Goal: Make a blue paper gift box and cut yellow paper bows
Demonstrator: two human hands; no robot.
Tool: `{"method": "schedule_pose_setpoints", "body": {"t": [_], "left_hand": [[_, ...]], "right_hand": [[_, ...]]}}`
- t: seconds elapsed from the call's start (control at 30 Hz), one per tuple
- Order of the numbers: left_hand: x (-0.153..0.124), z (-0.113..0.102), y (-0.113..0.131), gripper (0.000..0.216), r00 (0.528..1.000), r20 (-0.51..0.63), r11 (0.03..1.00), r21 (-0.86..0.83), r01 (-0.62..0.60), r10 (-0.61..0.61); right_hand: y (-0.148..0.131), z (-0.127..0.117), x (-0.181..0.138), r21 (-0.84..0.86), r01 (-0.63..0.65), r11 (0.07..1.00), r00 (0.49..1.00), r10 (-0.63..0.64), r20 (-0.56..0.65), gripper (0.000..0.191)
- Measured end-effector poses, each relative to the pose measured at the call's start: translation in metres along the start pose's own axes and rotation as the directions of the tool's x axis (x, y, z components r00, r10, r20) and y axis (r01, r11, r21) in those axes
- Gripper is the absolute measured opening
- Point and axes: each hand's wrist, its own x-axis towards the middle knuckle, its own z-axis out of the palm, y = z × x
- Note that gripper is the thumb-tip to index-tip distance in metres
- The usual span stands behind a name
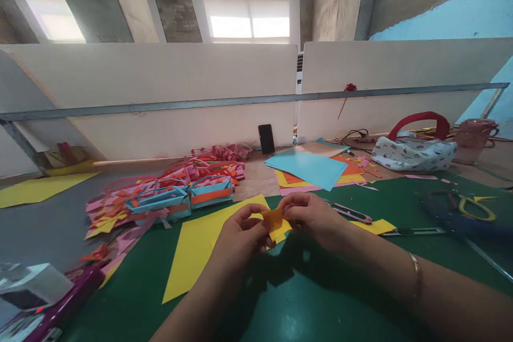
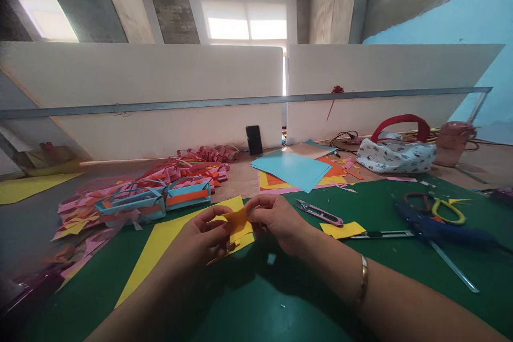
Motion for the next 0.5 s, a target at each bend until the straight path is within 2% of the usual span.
{"method": "schedule_pose_setpoints", "body": {"t": [0.17,0.3,0.4,0.5], "left_hand": [[0.0001,-0.0008,0.0015,0.018,0.999,0.018,0.998,-0.041,0.044,-0.043],[-0.0007,-0.0011,0.0003,0.018,0.999,-0.015,0.999,0.014,0.037,-0.037],[-0.0027,-0.0008,0.0007,0.019,0.998,-0.053,0.992,0.120,-0.026,0.032],[-0.0060,0.0003,0.0020,0.021,0.980,-0.083,0.956,0.248,-0.154,0.180]], "right_hand": [[0.0027,-0.0013,0.0023,0.066,-0.024,0.998,0.999,0.023,0.024,0.009],[0.0035,-0.0006,0.0026,0.086,-0.044,0.995,0.998,0.039,0.053,0.010],[0.0041,-0.0001,0.0020,0.072,-0.062,0.995,0.996,0.057,0.070,0.009],[0.0045,0.0008,0.0009,0.032,-0.097,0.995,0.993,0.094,0.067,0.010]]}}
